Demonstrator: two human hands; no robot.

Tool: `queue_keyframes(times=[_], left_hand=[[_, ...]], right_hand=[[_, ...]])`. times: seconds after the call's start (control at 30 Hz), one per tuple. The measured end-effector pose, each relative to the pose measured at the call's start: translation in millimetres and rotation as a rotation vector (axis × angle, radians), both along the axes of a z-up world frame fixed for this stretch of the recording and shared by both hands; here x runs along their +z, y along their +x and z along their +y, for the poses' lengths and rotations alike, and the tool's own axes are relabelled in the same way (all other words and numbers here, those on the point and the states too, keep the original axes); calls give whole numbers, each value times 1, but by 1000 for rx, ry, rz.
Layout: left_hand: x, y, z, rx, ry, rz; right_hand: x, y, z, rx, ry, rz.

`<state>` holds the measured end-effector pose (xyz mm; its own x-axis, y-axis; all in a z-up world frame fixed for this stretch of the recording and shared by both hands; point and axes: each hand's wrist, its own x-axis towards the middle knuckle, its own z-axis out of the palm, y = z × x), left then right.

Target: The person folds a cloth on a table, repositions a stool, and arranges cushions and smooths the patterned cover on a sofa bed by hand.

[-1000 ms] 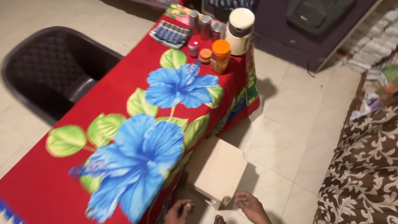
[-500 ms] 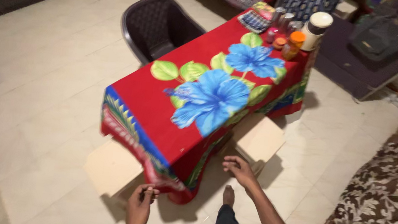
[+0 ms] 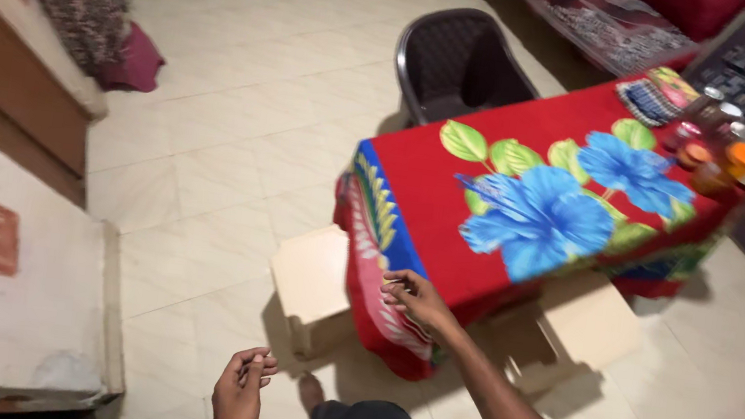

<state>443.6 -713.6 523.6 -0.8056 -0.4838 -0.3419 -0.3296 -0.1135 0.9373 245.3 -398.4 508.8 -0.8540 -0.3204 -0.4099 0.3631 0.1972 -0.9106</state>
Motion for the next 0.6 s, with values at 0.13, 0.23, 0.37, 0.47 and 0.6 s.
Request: queue_keyframes(times=[0.13, 0.23, 0.37, 0.47, 0.6], left_hand=[[11, -26, -69, 25, -38, -27], [23, -69, -135, 16, -85, 46], [65, -143, -205, 9, -114, 107], [97, -197, -254, 1, -139, 89], [114, -256, -311, 34, -106, 134]], right_hand=[[24, -42, -89, 42, -84, 69], [37, -89, -164, 45, -77, 88], [54, -145, -239, 47, -163, 145], [73, -190, -290, 6, -164, 117], [87, -252, -339, 16, -124, 206]])
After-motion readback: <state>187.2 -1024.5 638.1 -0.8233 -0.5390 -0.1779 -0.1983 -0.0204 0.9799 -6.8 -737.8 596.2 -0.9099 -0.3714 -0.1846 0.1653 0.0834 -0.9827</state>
